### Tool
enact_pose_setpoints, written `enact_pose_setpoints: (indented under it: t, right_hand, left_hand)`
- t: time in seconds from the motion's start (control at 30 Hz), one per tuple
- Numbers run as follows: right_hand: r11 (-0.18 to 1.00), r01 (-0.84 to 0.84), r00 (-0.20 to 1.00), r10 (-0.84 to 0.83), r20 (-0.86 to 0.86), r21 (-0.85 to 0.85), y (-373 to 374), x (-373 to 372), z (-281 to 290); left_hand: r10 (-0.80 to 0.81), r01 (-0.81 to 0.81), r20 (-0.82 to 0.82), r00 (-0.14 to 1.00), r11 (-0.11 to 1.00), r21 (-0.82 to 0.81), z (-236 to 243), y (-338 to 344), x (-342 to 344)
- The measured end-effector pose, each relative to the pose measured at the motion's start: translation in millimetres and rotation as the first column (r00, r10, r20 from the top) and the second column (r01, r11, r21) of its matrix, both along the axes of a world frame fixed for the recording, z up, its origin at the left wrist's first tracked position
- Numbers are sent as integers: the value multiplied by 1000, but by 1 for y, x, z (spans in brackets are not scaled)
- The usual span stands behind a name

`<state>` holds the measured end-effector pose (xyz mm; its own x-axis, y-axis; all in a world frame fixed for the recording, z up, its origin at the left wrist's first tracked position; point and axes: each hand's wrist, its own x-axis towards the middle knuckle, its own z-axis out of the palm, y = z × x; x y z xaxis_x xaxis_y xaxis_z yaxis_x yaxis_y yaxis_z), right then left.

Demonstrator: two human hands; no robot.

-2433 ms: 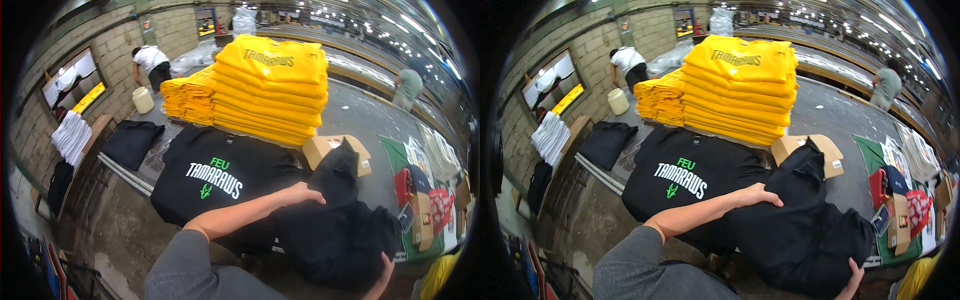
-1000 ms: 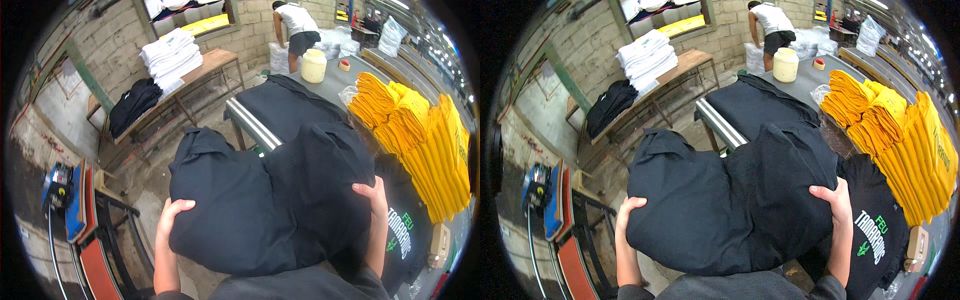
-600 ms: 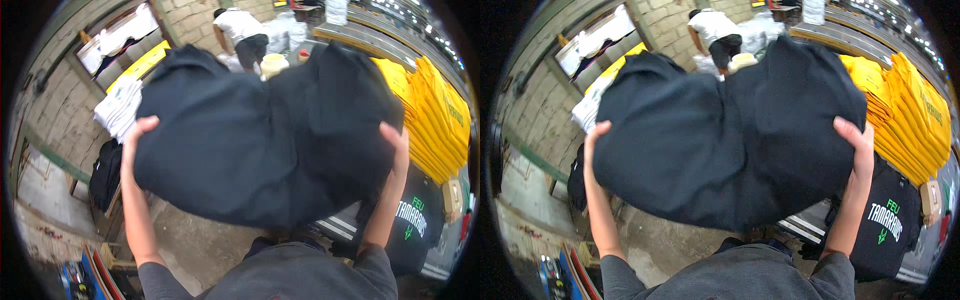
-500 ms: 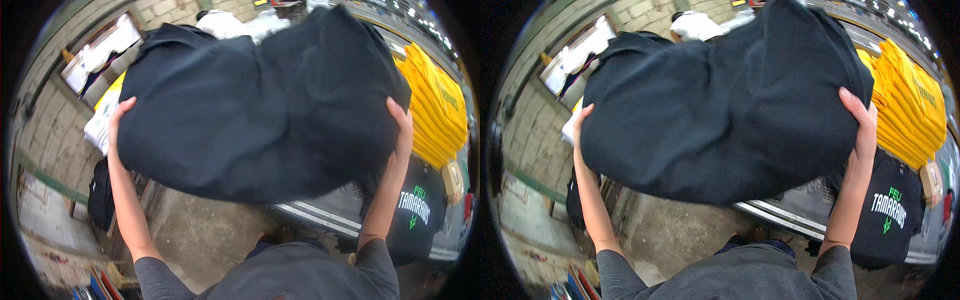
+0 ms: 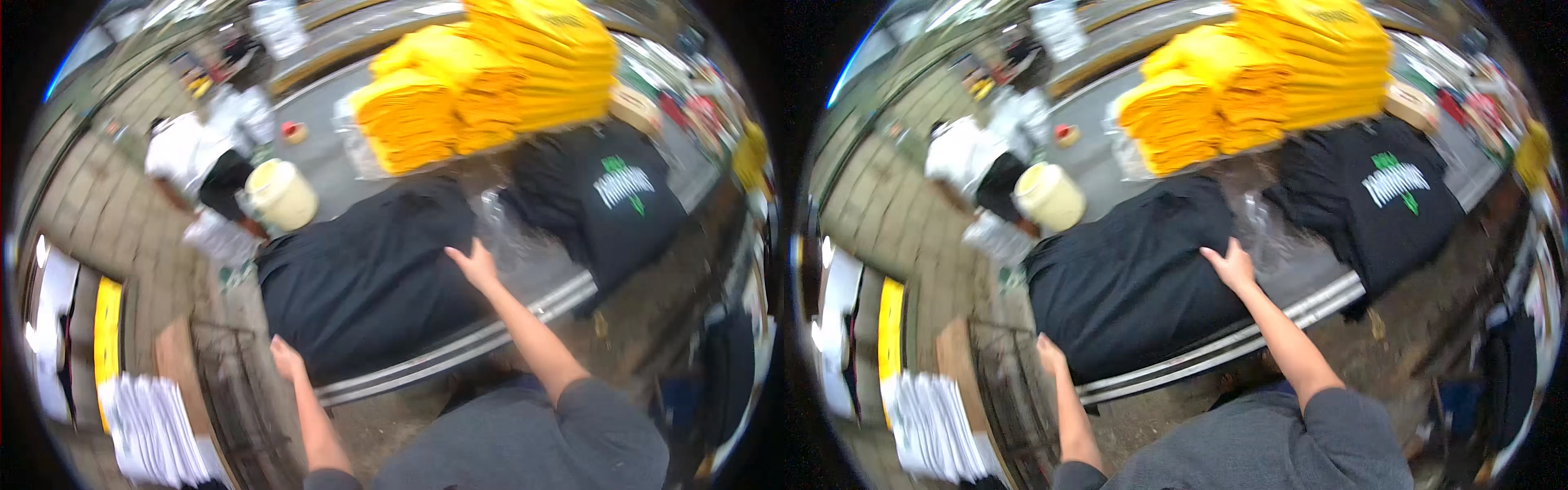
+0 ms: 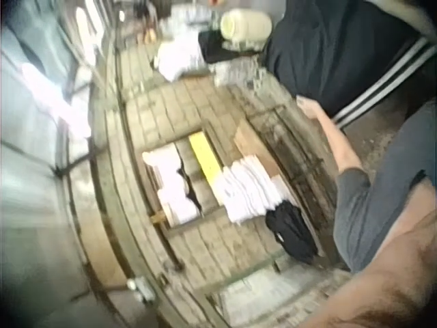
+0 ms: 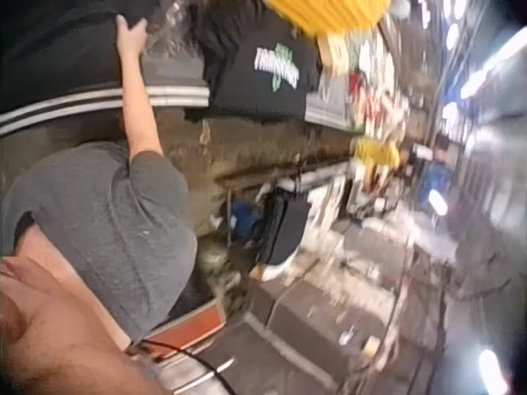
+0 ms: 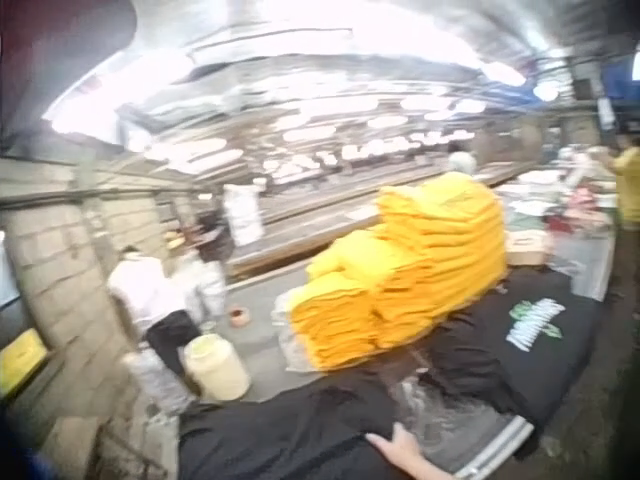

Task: Folding and stacking black t-shirts on a large work table in a printing or garment facility.

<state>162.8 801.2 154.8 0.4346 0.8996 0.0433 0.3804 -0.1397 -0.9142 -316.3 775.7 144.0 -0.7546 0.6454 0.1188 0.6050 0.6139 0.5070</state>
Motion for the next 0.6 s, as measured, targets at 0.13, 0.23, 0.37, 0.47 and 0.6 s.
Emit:
enact_pose_setpoints:
  t: [0.13,0.23,0.37,0.47,0.6]
  right_hand:
    - [996,53,998,-50,35,-72,-5,-1,-11]
    - [992,48,998,-42,51,-119,-6,-16,-9]
    - [993,54,983,-35,181,-103,-25,-12,-6]
    - [998,-10,942,-13,334,66,-42,-6,-22]
    - [996,-37,753,-28,657,85,-88,51,11]
  left_hand:
    - [-77,75,2,997,976,202,-16,-6,-10]
    - [-63,56,27,998,978,202,-23,-2,-37]
    - [-35,33,13,999,990,141,-25,1,-21]
    - [10,7,-88,996,981,192,-28,-5,-23]
    - [-89,283,-413,907,852,440,-1,-24,45]
